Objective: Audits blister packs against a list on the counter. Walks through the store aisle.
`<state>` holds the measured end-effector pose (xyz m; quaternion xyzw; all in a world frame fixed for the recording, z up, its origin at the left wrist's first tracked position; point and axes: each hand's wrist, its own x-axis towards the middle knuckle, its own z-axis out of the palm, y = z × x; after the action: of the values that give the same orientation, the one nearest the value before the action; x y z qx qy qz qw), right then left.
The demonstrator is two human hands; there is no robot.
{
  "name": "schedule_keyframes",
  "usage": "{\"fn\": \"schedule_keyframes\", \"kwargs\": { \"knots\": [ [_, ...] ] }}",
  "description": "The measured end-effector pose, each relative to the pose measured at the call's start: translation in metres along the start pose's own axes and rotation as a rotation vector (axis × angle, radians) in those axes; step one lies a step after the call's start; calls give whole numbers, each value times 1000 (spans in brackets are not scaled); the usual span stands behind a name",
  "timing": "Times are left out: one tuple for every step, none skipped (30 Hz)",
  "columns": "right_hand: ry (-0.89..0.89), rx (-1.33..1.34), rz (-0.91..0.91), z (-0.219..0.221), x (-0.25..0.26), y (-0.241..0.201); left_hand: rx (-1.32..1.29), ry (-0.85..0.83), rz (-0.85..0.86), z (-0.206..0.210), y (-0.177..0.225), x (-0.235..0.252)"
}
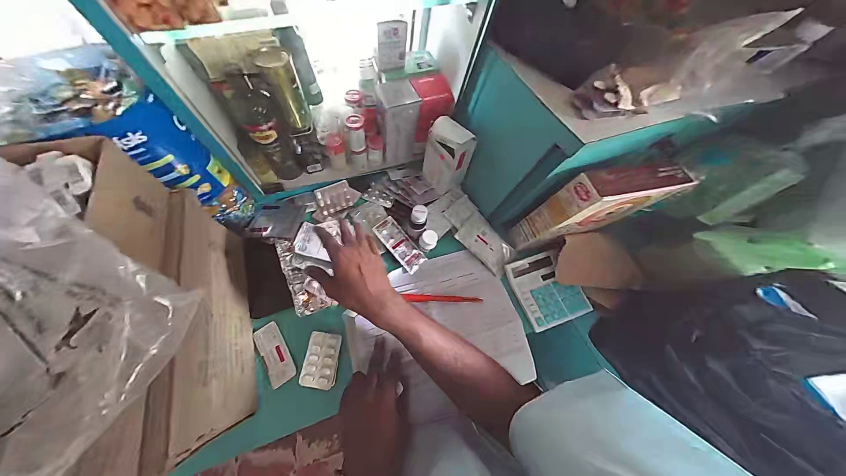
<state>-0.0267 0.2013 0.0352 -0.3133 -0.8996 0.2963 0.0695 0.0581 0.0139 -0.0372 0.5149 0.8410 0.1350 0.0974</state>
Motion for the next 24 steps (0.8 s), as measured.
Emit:
{"fn": "schedule_keyframes", "kwargs": {
  "knots": [
    [15, -38, 84, -3, -8, 13, -9, 52, 34, 5, -5, -1],
    [10, -66, 154, -3, -14, 24, -13, 82, 58, 9, -8, -2],
    [-22, -81, 201, -2, -17, 33, -15, 86, 63, 9, -9, -2],
    [-63, -75, 212, 0, -20, 40, -9, 85, 66, 8, -8, -2],
    [-86, -46, 180, 2, -23, 44, 3, 77, 69, 7, -7, -1],
    [-79, 5, 114, 1, -26, 46, 16, 71, 70, 6, -7, 0],
    [-24, 84, 53, -3, -29, 49, 25, 70, 67, 6, -6, 0],
    [99, 159, 5, -8, -34, 53, 32, 78, 64, 7, -7, 0],
    [241, 195, -16, -19, -37, 61, 39, 94, 65, 9, -8, 0],
    [364, 177, -10, -32, -37, 72, 45, 112, 71, 11, -9, 0],
    [428, 115, 22, -48, -34, 86, 45, 126, 83, 13, -10, 0],
    [416, 40, 67, -61, -29, 101, 43, 137, 92, 14, -11, 0],
    [361, -18, 106, -68, -22, 115, 39, 141, 100, 15, -12, -1],
    [285, -47, 147, -70, -16, 127, 37, 139, 106, 16, -12, -2],
    [213, -57, 182, -69, -11, 133, 34, 131, 105, 15, -12, -2],
    [152, -52, 213, -67, -7, 135, 35, 130, 101, 15, -12, 0],
    [111, -39, 227, -65, -5, 133, 32, 126, 95, 15, -12, 1],
    [90, -14, 228, -62, -5, 130, 26, 116, 85, 15, -11, 1],
    [77, 13, 224, -58, -6, 126, 17, 111, 81, 15, -11, 0],
    [70, 37, 210, -54, -7, 123, 6, 109, 83, 16, -11, 0],
    [69, 63, 184, -49, -6, 119, 1, 111, 87, 16, -11, 0],
    [60, 78, 164, -44, -5, 115, 2, 110, 86, 15, -11, 0],
    [52, 82, 152, -39, -2, 112, 5, 106, 83, 14, -11, 1],
    [41, 80, 144, -35, 0, 108, 7, 101, 74, 14, -10, 1]
  ]
}}
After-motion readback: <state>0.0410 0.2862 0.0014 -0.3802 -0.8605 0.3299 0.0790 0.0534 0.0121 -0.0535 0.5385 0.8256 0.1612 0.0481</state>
